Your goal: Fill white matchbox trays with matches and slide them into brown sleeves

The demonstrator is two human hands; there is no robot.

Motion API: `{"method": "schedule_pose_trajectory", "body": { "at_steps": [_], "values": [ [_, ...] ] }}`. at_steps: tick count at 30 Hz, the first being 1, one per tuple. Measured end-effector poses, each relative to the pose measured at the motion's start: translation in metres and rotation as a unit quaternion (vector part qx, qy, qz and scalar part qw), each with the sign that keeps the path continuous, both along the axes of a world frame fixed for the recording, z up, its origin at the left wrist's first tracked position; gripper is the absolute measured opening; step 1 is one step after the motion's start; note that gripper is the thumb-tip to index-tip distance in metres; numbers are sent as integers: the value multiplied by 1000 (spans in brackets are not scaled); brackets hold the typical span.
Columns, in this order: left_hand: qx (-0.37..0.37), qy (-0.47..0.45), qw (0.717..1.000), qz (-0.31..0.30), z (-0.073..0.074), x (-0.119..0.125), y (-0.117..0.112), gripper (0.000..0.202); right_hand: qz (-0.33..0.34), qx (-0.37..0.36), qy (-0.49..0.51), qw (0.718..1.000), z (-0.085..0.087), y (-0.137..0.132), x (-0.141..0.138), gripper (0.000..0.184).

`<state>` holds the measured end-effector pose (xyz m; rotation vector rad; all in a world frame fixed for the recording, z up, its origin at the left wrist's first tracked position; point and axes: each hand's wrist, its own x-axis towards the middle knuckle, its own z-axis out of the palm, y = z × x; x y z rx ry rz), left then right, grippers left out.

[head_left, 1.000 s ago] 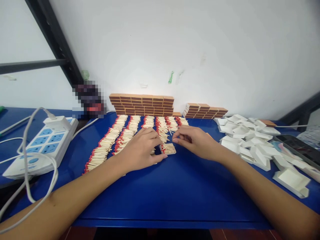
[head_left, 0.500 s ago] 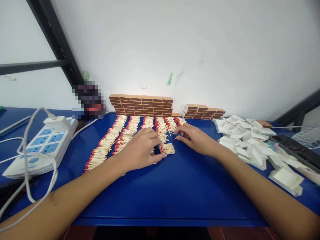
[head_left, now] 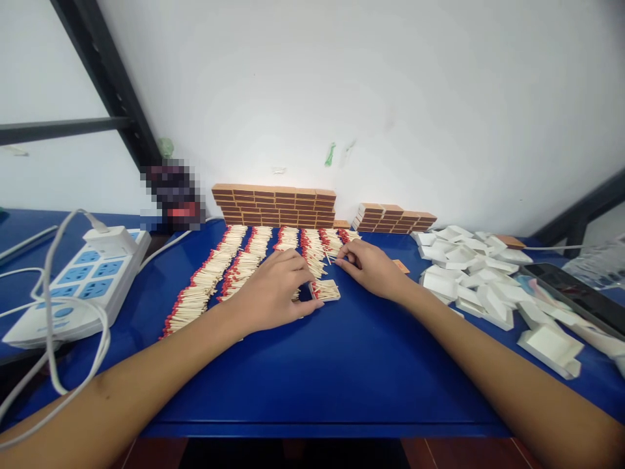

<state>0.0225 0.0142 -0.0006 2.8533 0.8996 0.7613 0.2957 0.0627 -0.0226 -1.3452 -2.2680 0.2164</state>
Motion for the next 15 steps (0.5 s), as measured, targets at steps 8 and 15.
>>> {"method": "schedule_pose_trajectory", "body": {
  "at_steps": [8, 15],
  "values": [
    [0, 0, 1000, 8, 0, -1, 1, 27, -26, -49, -54, 997, 9, -5, 9, 18],
    [0, 5, 1000, 10, -1, -1, 2, 29, 1, -108, -95, 990, 22, -7, 31, 19]
  ]
}}
